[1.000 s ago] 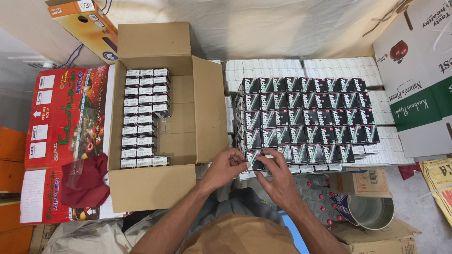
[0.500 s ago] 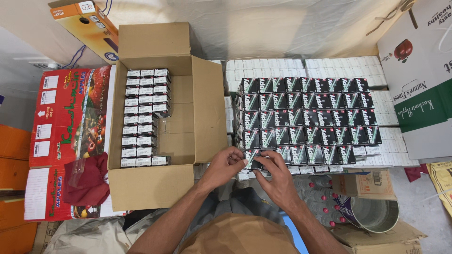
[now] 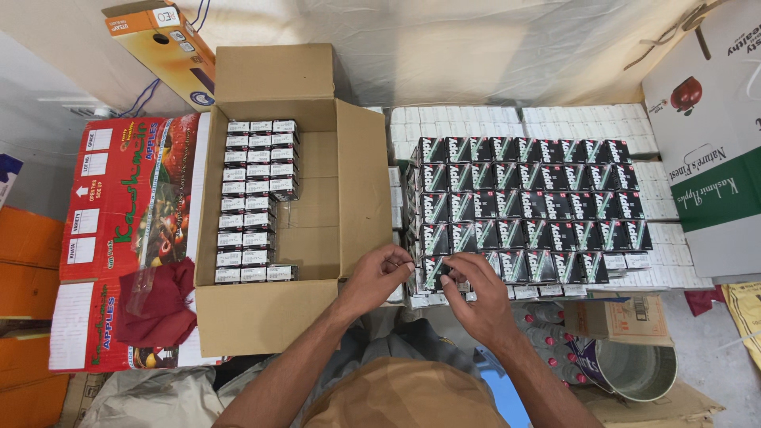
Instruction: The person transfers small black and white boxes from a large cardboard box to a white surface, arranging them in neat rows. The person handles the boxes one at a time, placing them in an organized pattern.
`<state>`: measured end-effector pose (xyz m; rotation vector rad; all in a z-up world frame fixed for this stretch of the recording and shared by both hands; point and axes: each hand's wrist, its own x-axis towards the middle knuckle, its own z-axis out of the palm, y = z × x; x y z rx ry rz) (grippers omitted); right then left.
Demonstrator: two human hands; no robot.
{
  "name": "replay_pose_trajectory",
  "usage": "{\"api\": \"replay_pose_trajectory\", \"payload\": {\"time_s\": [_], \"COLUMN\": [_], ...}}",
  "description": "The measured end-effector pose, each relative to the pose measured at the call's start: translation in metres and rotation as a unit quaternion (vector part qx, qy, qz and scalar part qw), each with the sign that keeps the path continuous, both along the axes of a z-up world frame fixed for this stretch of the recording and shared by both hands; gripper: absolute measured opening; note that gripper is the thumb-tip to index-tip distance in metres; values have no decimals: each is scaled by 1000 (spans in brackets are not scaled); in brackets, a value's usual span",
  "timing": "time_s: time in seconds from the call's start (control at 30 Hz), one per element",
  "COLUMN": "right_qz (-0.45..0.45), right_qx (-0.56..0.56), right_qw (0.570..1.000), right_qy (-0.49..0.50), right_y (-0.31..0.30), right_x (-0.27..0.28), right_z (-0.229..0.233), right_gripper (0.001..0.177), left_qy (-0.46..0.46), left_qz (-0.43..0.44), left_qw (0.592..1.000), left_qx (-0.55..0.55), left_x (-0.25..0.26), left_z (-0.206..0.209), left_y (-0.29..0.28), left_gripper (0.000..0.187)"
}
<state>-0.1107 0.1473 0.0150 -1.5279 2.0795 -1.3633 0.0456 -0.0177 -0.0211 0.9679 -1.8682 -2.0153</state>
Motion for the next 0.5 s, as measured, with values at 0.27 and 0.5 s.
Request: {"api": "replay_pose_trajectory", "payload": {"time_s": [0.27, 0.5], "right_qz": [96, 131], "right_qx": [39, 76], "right_qw": [995, 988], "right_qy": [1, 37], "right_y": [-76, -166], "right_x": [23, 45], "right_z": [61, 16], "right_gripper": [31, 34], "left_qy": [3, 42], "left_qz": [53, 248], "left_qw": [998, 968], "left_qx": [-32, -11], "left_x": [18, 51], "left_z": [17, -1], "left_y": [-32, -74], "left_gripper": [19, 17]}}
